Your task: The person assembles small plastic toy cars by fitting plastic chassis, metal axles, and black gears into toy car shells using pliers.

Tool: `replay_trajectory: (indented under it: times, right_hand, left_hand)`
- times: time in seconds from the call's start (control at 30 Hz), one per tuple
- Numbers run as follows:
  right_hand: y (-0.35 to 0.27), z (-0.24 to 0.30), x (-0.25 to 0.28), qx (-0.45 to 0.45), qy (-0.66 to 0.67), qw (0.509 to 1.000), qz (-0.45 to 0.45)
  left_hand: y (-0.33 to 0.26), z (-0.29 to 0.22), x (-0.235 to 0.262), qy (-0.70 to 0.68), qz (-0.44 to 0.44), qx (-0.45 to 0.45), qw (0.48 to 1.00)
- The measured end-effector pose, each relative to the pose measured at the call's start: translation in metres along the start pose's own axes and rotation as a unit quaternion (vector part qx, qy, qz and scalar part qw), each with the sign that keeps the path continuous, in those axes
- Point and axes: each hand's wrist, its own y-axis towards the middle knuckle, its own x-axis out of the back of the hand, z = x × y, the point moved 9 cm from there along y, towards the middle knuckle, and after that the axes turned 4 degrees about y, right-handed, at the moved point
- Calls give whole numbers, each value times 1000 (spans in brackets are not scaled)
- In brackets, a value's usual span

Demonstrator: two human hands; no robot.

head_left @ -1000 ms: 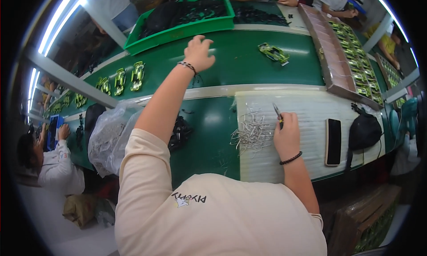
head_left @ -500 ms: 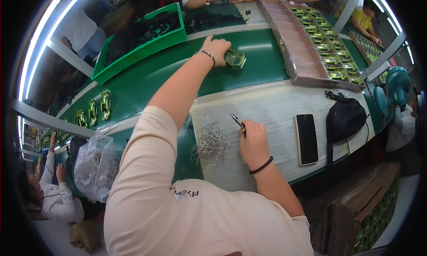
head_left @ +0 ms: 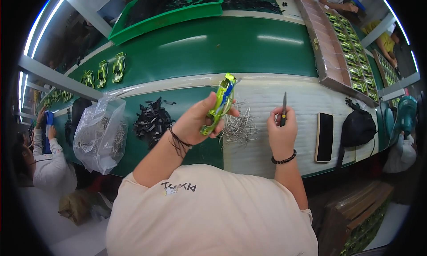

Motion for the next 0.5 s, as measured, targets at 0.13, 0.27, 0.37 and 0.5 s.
replay_trajectory:
  times: [0.13, 0.27, 0.37, 0.5]
  right_hand:
    - [-19, 46, -12, 143, 69, 987, 35]
    - [-39, 84, -28, 180, 85, 976, 85]
    - [-47, 92, -50, 99, 222, 961, 134]
    - [-58, 114, -89, 57, 373, 894, 242]
  left_hand:
    - [-20, 25, 15, -87, -29, 2, 996]
    - [-31, 5, 19, -116, -24, -39, 992]
    - [-36, -2, 23, -137, -3, -92, 986]
    - [-40, -15, 27, -126, 15, -190, 974]
